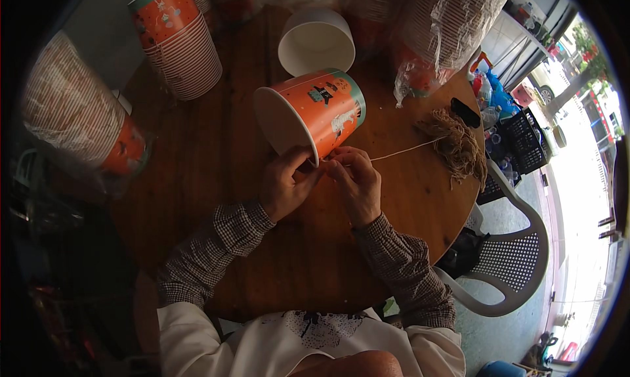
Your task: Attaching handles made of twine to paper Halloween-themed tubs.
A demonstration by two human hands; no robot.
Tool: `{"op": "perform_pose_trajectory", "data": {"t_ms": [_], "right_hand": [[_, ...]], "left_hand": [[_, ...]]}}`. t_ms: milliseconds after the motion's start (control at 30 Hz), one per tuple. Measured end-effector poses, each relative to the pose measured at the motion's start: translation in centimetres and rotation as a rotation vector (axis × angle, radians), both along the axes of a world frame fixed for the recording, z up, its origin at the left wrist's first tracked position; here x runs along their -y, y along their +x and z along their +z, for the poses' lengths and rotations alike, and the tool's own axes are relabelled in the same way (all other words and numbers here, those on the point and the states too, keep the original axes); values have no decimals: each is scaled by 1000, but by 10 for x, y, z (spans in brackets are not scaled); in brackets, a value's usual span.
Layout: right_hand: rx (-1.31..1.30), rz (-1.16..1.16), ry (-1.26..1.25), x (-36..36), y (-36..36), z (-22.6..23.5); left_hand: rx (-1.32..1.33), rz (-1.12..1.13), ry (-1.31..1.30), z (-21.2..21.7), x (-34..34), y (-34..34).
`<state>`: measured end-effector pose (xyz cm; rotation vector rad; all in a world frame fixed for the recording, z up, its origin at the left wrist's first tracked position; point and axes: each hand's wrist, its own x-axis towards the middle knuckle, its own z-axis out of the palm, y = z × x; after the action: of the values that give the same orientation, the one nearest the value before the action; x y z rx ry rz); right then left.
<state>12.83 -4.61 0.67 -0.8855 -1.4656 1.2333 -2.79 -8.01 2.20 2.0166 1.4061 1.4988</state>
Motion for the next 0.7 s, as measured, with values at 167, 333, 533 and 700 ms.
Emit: {"op": "perform_pose_trajectory", "data": {"t_ms": [167,333,533,700], "right_hand": [[24,-44,71,-4,-2,-6],[-94,-26,5,-7,-2,-12],[30,-60,52,-4,-2,-4],[60,-102,131,-3,-4,0]], "left_hand": [[-21,10,-40,-3,2,1],[81,14,-74,-3,3,4],[16,23,-16,0,3,5],[55,38,20,-10,1,7]]}}
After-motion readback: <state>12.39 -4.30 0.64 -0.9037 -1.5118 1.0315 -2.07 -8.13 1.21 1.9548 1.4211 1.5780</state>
